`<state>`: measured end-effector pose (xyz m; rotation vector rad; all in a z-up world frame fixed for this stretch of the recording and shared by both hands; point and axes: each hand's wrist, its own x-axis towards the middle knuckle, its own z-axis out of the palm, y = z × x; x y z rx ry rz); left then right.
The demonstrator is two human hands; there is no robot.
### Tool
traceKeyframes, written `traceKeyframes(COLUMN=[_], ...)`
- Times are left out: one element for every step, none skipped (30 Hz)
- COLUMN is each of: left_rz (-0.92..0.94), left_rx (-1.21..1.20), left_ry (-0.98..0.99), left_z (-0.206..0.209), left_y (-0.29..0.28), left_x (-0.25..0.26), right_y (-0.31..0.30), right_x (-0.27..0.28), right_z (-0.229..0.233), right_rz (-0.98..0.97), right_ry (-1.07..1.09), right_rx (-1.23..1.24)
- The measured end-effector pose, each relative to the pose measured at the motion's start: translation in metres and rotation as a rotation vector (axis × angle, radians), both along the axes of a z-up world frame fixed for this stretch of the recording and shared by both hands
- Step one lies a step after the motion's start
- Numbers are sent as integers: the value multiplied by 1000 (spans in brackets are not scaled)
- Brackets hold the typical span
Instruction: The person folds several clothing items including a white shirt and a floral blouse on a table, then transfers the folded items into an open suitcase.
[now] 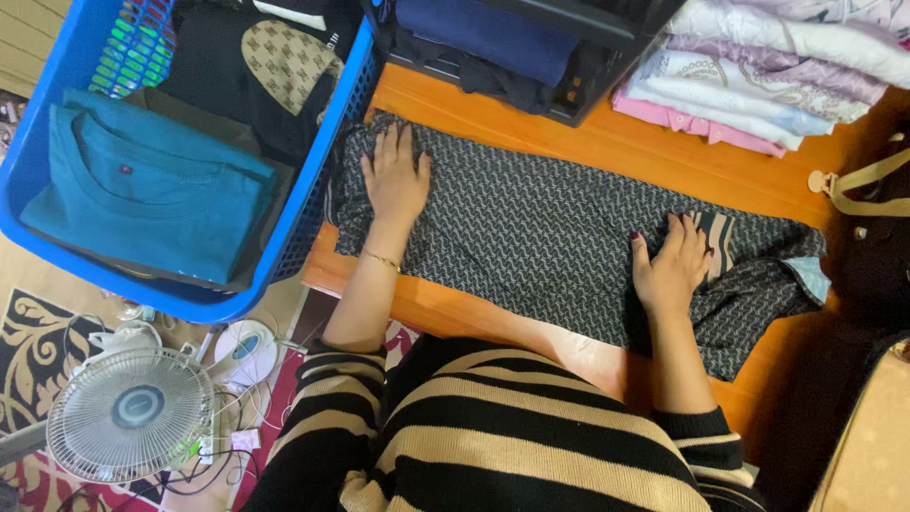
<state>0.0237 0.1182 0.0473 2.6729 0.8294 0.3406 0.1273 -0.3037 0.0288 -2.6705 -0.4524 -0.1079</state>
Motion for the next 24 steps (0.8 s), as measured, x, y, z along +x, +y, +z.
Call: traceKeyframes(left_rz=[-6,-14,-12,-10,-9,-4,0,4,1,-3,-8,-9,-11,-14,-22,-32,-42,-102,-161,-216,-271,-280,-289,-298], left_rx=[-8,-13,-17,-21,-25,-26,-27,-27,-46,-67,-87,-46,-5,36,46,55,63,56,49,-8,-65,-78,-92,-103], left_ry=[-3,-9,-8,-6,-3,-6,-9,-14,-17,-19,-20,-56,-92,-129,-152,-176,-200,-166,-132,-102,-72,-50,-27,-5], left_z=[-6,-10,-14,-18,-21,-23,-25,-25,-24,-23,-21,-20,-17,-13,-8,-5,-1,2,5,7,8,9,8,6], left_y=[6,14,21,26,32,37,43,48,53,58,58,55,51,44,34,17,-3,-24,-46,-67,-82,-87,-92,-95], left_x=[-1,0,1,1,2,2,4,6,8,10,12,13,12,13,13,13,12,11,8,5,1,0,-1,-2], right_y=[-4,-7,-11,-16,-20,-25,-32,-38,-46,-54,-63,-72,-83,-94,-105,-116,-128,-139,-151,-163,-173,-182,-190,-195], right_x=[-2,-2,-2,-2,-3,-7,-12,-16,-20,-23,-27,-31,-33,-35,-37,-41,-44,-45,-47,-49,-49,-51,-53,-56], right_z=[-1,-2,-3,-3,-3,-2,1,5,9,12,15,16,19,20,21,22,23,23,24,23,21,17,13,8], right_rz=[4,8,20,33,45,23,1,-22,-47,-73,-99,-108,-117,-127,-148,-172,-195,-229,-262,-296,-308,-320,-332,-363], right_ry=[-2,-6,-32,-57,-82,-82,-83,-86,-84,-82,-78,-89,-99,-110,-74,-39,-4,45,93,141,125,109,93,110], right_rx=[-1,2,59,115,172,173,174,175,150,124,98,57,15,-26,-53,-80,-107,-104,-101,-97,-50,-5,40,25])
